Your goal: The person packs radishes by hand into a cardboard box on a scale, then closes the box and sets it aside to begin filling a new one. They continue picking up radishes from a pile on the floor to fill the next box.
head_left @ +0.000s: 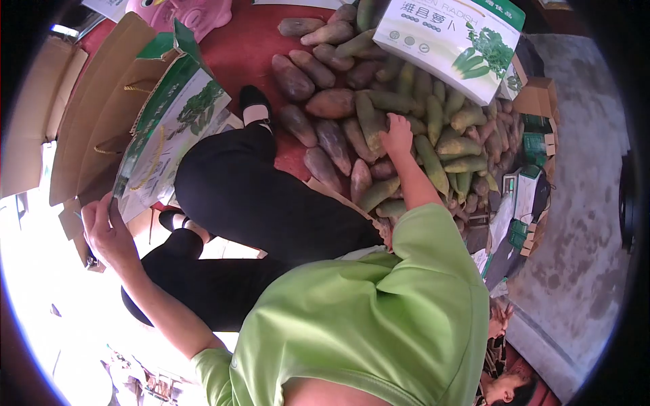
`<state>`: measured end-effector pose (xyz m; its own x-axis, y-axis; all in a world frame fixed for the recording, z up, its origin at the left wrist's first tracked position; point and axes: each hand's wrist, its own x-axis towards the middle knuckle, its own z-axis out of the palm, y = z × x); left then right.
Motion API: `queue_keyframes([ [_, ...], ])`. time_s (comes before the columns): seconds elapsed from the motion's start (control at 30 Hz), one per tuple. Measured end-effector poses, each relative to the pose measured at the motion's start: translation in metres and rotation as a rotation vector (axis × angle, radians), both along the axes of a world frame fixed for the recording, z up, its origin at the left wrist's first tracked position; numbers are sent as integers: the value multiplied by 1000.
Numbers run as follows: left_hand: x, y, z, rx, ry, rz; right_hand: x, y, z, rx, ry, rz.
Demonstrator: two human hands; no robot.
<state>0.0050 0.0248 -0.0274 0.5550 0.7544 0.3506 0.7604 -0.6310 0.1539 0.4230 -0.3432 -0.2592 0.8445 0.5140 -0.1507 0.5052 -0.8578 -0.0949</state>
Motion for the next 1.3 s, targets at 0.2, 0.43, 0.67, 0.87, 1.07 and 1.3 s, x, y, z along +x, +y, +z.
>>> queue_keyframes([
  [0.2,1,-2,1,-26,32,63,-11,23,-29,-8,248,-255],
  [0.43,10,-12,12,-8,21,82,-16,47,-22,-27,230,-445],
  [0.67,12,-25,19,-19,2,69,15,3,-94,342,382,-369],
  [0.87,10,-31,23,18,92,38,-11,61,1,758,873,-358],
  [1.07,9,-30,25,-12,61,22,-32,195,176,809,649,163],
  [1.3,8,-30,23,-10,40,27,-101,316,316,772,156,1034],
])
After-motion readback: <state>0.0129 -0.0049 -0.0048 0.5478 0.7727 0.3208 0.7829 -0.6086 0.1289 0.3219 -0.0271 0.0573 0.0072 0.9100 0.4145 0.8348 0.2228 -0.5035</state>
